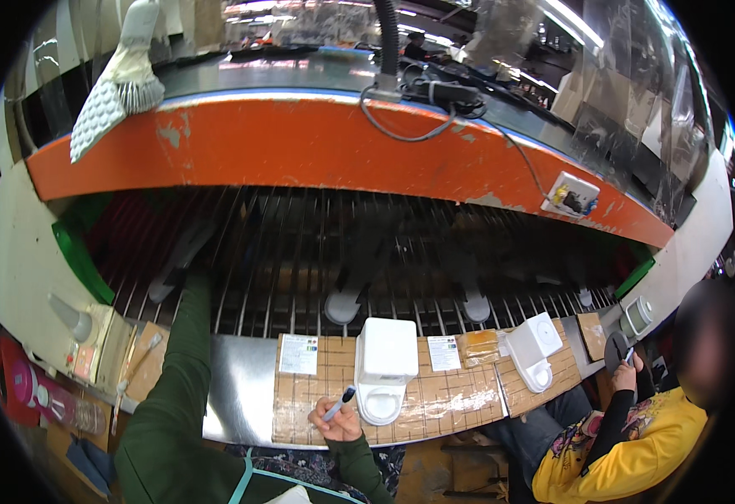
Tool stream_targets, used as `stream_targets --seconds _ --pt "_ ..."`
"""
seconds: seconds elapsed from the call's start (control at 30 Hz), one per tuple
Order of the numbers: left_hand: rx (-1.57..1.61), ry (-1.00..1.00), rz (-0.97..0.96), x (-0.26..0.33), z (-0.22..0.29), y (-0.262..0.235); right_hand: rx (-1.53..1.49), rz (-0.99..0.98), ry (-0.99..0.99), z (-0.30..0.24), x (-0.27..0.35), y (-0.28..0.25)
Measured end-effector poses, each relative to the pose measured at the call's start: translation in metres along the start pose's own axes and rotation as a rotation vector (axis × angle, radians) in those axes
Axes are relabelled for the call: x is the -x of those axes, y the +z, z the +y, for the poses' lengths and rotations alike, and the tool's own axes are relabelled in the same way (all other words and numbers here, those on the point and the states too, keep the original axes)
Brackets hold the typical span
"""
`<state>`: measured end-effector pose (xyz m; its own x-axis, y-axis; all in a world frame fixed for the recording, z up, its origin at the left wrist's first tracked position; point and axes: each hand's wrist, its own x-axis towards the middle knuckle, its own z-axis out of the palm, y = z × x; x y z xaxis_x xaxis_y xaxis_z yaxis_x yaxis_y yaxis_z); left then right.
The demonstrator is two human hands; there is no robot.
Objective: The person paints the sole of a grey slipper with a small brush, repeatedly dipping the brush into a white container to reload paint. The slipper is rotated and repositioned to cover different areas of the sole. The person places the slipper on a conveyor belt at the end.
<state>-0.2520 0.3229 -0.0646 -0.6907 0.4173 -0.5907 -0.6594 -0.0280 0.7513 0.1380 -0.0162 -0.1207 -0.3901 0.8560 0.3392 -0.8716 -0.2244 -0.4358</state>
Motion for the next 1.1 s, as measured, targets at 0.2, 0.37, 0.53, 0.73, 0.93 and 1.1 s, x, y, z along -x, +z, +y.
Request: stream_targets --seconds 0.2,0.37,0.53,0.73,0.93,1.1 --pt "-0.073 0.088 -0.018 -0.009 -0.002 0.001 -0.101 -0.013 -0.034 0.002 -0.001 0.000" --pt "-0.229 0.366 0.049 0.003 -0.015 -0.009 -0.044 -0.032 -0.019 0.002 0.001 -0.004" --pt "-0.464 0.942 0.000 0.046 -0.068 -0.005 -0.144 -0.053 -0.058 0.007 0.000 -0.009" --pt "-0.854 0.999 -0.913 0.129 -0.179 0.037 -0.254 -0.165 -0.108 0.014 0.000 -0.014" --pt "-1.190 0.667 -1.124 0.184 -0.246 0.075 -0.227 -0.171 -0.133 0.017 0.002 -0.019" --pt "-1.334 0.211 -1.082 0.191 -0.213 0.089 -0.239 -0.161 -0.127 0.019 0.002 -0.022"
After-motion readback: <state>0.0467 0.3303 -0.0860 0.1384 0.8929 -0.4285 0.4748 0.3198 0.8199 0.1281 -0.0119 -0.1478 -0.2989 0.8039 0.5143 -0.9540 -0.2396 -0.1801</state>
